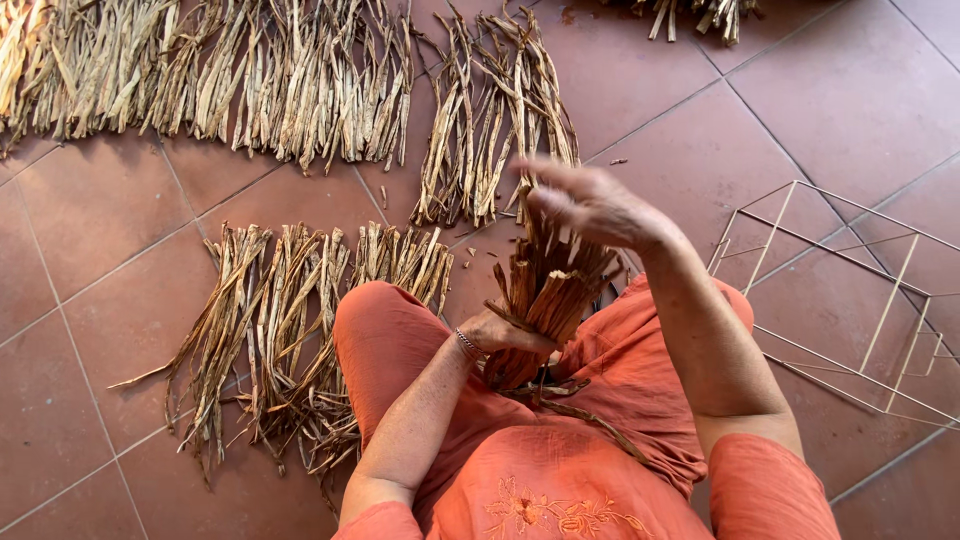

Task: The person sits on a tiled floor and uses shears to trim bundles of dried plant strips. They repeatedly gather strips, align them, cut the ends, and place the trimmed bundles into a wire frame. The process continues with multiple bundles throughout the clip.

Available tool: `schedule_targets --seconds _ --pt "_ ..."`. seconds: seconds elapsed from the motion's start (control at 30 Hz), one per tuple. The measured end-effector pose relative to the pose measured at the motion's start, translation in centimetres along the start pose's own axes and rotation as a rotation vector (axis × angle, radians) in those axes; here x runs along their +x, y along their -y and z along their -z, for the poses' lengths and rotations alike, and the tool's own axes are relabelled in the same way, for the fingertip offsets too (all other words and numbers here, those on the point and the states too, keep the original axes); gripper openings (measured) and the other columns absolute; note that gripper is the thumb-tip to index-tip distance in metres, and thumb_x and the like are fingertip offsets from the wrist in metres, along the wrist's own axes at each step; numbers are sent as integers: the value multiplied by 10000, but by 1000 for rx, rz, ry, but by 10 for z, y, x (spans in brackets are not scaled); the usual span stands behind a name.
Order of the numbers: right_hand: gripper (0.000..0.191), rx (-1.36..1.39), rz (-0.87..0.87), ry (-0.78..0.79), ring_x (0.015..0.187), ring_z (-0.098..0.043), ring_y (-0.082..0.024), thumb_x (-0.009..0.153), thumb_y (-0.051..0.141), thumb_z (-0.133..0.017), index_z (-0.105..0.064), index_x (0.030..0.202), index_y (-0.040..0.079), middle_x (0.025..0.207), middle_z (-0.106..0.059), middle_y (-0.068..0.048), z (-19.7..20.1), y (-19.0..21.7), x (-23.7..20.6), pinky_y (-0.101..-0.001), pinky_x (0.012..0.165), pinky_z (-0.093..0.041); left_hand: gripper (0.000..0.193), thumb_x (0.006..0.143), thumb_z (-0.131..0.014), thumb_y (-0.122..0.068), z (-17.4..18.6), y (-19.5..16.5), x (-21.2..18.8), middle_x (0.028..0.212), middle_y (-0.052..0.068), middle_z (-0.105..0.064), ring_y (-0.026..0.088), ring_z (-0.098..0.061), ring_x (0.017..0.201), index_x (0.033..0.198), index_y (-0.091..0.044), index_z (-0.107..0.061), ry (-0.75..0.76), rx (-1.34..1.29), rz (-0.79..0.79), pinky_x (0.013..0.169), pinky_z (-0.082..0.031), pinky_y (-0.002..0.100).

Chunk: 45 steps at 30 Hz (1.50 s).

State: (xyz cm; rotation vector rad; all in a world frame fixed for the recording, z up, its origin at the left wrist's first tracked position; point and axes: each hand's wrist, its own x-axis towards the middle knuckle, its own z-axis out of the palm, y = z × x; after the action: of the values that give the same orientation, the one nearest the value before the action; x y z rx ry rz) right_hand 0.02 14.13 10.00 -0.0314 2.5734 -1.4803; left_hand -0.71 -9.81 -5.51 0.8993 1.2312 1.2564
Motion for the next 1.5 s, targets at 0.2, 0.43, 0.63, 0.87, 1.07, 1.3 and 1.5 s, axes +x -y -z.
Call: schedule_targets --seconds 0.2,0.43,0.63,0.87,1.07,1.3,1.5 --pt "496 7 158 -233 1415 -513 -268 999 429 -609 -619 1444 210 1507 -607 -106 -6 -7 -12 -527 1161 -476 334 837 -819 -210 -2 -2 3 1023 93 -789 173 -738 881 1116 -35 -763 -120 -174 91 782 -615 350" --pt "1305 717 -114 -535 1478 -427 -351 637 848 -729 -309 1632 116 1604 -428 -193 -54 -59 -47 -573 1199 -357 605 790 -872 -441 17 8 8 1126 148 -760 260 -734 1040 1190 -15 -715 -406 -252 -111 945 -621 424" --pt "1260 1045 -217 -252 1373 -490 -307 595 657 -905 -334 1557 78 1504 -490 -174 -156 -96 -61 -471 1131 -415 945 729 -752 -729 10 27 24 1336 161 -656 256 -623 1221 1361 -44 -594 -615 -330 124 1033 -535 419" --pt "563 1150 -286 -359 969 -697 -182 824 271 -872 -649 1262 -5 1102 -734 -86 -178 -137 -52 -362 867 -573 905 738 -732 -720 14 43 35 1258 100 -669 241 -628 1205 1331 -51 -593 -750 -104 40 1033 -544 395" --pt "343 1481 -256 -459 926 -713 -169 879 170 -834 -698 1162 34 1053 -748 -54 -176 -139 -51 -348 848 -584 730 726 -955 -360 10 47 42 1253 46 -646 206 -600 1191 1311 -85 -616 -817 -528 -85 1084 -492 387" --pt "366 1465 -234 -531 979 -720 -176 840 123 -831 -693 1173 61 1067 -747 -58 -169 -136 -54 -364 888 -596 604 713 -934 -327 19 40 38 1130 41 -747 214 -667 1121 1219 -106 -691 -815 -648 -129 1071 -516 420" --pt "420 1232 -258 -722 984 -718 -183 796 56 -859 -704 1185 33 1115 -753 -76 -183 -138 -41 -358 891 -601 508 741 -950 -253 5 62 48 1125 48 -732 241 -634 1138 1159 -105 -702 -803 -478 -88 1055 -518 432"
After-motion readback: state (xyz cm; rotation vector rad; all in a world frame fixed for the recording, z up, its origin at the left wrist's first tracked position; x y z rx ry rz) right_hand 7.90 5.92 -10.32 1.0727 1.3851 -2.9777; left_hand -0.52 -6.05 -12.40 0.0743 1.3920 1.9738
